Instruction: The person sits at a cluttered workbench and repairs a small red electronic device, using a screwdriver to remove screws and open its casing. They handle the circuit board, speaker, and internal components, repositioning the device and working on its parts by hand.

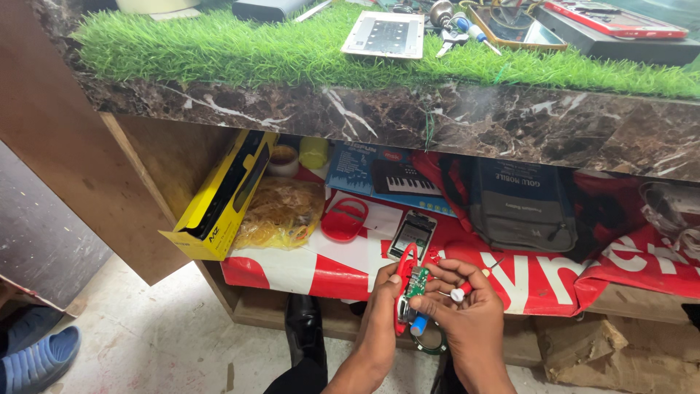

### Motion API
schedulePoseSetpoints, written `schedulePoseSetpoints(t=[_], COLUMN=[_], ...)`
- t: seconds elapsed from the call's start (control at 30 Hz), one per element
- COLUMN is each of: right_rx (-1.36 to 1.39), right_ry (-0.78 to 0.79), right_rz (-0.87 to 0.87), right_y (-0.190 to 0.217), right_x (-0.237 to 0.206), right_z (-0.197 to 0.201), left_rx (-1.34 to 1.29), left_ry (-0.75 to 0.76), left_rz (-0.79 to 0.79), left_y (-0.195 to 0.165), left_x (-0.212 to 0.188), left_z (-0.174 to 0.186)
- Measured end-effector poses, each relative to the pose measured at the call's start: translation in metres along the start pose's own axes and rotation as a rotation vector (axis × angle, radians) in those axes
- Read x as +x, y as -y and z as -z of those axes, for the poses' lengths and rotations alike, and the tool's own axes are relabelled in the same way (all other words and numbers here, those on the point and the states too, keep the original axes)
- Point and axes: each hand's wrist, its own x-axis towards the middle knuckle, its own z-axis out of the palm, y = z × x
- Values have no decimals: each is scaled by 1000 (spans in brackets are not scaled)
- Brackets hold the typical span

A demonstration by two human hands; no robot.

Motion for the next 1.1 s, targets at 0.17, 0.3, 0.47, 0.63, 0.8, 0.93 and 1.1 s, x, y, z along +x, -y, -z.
schedulePoseSetpoints(t=[0.17, 0.3, 0.47, 0.63, 0.8, 0.93, 1.1], right_rx=[11, -1, -8, -16, -36, -10, -32], right_ry=[-26, -49, -46, -63, -72, -46, -61], right_rz=[-14, -33, -30, -40, -44, -24, -50], right_y=[-4, -8, -14, -20, -22, -21, -17], right_x=[-1, 1, 1, 2, 2, 0, -1], right_z=[1, 0, 2, 3, 3, 2, -1], left_rx=[30, 69, 116, 168, 183, 205, 192], left_ry=[-36, -61, -66, -84, -93, -99, -110], left_rz=[49, 53, 62, 74, 111, 102, 97], left_y=[-1, 0, 0, 1, 4, 6, 7], left_x=[0, 1, 1, 2, 2, 3, 4], left_z=[-1, -2, -2, -3, -2, -2, -1])
